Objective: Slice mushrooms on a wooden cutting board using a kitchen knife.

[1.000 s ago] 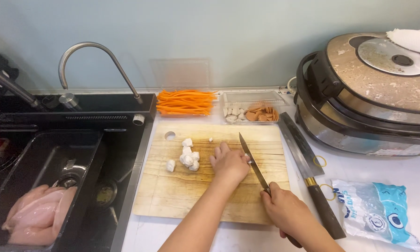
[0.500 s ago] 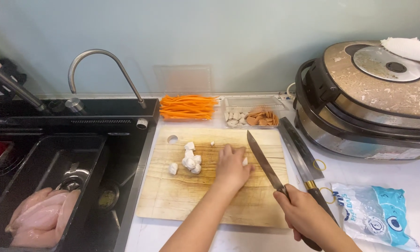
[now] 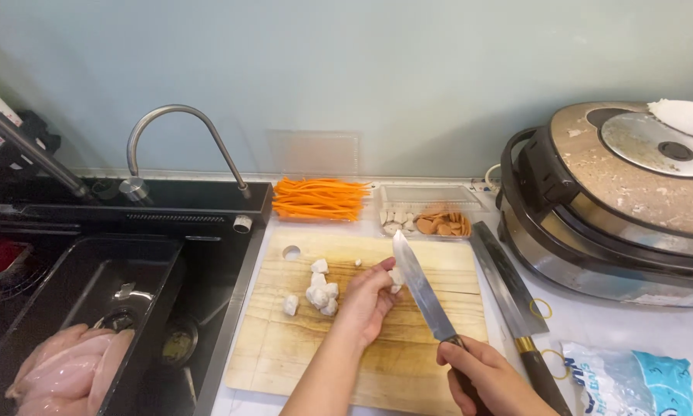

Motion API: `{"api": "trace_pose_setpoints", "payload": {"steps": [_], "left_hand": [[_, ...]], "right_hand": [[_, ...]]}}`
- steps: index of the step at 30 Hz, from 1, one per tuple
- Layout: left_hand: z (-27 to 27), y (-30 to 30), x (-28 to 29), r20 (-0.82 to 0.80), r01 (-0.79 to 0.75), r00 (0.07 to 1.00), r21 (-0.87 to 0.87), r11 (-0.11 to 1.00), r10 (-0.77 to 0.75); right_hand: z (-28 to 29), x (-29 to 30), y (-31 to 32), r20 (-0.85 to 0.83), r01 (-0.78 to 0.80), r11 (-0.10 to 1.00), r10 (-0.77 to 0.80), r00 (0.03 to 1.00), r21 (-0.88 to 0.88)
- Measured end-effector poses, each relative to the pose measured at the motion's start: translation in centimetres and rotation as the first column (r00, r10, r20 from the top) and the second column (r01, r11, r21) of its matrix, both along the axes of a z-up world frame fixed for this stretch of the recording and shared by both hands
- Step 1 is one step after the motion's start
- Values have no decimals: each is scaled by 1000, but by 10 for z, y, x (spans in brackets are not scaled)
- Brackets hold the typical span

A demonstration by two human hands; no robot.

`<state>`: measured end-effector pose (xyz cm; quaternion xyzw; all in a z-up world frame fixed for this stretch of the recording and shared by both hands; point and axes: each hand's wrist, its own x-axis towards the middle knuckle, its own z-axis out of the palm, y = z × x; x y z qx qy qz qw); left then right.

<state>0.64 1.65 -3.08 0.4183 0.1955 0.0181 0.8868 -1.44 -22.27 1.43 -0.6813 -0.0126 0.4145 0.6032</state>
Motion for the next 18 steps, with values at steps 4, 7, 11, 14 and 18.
{"api": "trace_pose_setpoints", "payload": {"steps": [4,7,11,14,18], "left_hand": [[18,-3,0,185,59,982,-423,904,22],[35,-8,2,8,-14,1000,-542,840,22],[-9,-3,34,61,38,998,-400,916,-14],[-8,-2,71,11,7,1000,-120,993,-6],[-55,1,160,287,-319,948,842,434,139]], "right_hand": [[-12,8,13,-66,-83,995,87,994,61],[-30,18,16,-103,-72,989,86,991,130],[-51,32,11,-90,66,996,-60,994,63],[-71,50,-8,-106,202,979,-198,974,27],[-140,75,-43,-38,199,975,-204,978,-99]]}}
